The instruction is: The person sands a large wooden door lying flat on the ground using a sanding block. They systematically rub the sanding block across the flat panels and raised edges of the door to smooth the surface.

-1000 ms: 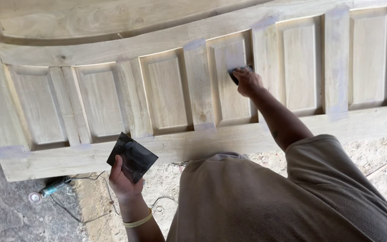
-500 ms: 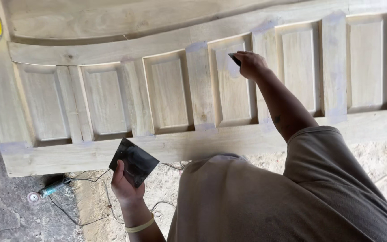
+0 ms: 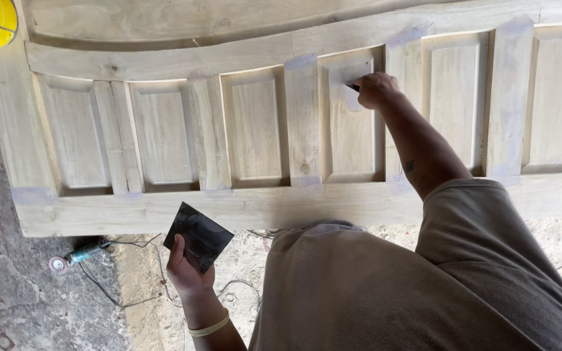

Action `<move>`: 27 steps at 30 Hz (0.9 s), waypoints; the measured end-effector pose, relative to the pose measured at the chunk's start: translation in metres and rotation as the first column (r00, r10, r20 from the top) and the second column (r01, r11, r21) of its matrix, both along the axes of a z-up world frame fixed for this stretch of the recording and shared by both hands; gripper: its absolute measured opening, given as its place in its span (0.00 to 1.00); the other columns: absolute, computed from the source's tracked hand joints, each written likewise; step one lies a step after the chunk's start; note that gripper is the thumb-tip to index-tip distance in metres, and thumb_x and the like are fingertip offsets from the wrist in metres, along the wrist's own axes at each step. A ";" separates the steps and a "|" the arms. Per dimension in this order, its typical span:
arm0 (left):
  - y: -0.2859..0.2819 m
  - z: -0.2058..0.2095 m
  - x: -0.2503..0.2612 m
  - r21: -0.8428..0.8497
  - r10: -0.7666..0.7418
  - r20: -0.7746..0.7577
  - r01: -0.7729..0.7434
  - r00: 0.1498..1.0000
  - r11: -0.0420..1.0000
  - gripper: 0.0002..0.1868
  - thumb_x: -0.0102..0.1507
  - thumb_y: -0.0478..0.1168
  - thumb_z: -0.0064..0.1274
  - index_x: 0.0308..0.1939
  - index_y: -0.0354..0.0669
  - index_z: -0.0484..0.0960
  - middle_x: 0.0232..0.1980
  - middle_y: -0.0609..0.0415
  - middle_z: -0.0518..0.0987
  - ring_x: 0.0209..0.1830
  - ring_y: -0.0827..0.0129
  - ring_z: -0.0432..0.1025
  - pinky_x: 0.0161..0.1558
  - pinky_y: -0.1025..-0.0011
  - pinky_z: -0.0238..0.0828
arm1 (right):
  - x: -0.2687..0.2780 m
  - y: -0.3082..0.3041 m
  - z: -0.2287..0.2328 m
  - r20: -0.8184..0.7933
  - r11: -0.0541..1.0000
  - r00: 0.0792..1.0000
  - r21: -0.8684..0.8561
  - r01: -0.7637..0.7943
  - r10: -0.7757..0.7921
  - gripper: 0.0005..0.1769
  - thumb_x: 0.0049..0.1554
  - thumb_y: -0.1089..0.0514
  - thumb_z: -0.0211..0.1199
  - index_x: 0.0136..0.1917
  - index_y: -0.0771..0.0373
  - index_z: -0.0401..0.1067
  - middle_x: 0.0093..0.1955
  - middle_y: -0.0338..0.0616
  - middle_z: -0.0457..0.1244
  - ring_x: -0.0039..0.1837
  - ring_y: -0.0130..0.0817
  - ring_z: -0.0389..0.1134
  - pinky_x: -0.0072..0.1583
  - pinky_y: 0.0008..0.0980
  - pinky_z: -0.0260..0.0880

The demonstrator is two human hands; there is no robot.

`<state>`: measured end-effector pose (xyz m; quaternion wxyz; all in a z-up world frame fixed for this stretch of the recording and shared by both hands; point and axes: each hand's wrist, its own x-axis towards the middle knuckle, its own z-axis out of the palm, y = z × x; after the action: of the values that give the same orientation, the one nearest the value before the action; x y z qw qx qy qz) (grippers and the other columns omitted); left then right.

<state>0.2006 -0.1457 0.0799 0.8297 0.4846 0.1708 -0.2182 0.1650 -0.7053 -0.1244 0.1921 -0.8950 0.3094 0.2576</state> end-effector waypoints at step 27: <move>-0.037 -0.006 0.021 0.011 -0.042 -0.046 0.042 0.998 0.999 0.25 0.71 0.42 0.36 0.71 0.36 0.68 0.66 0.45 0.76 0.65 0.55 0.71 0.66 0.56 0.67 | 0.048 -0.016 0.007 -0.001 0.998 1.000 -0.052 0.031 -0.032 0.23 0.60 0.61 0.56 0.67 0.47 0.76 0.66 0.46 0.67 0.69 0.48 0.65 0.65 0.48 0.68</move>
<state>0.2220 -0.1822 0.0736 0.8179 0.4879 0.1809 -0.2455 0.2132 -0.7212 -0.1173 0.1724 -0.8945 0.3303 0.2472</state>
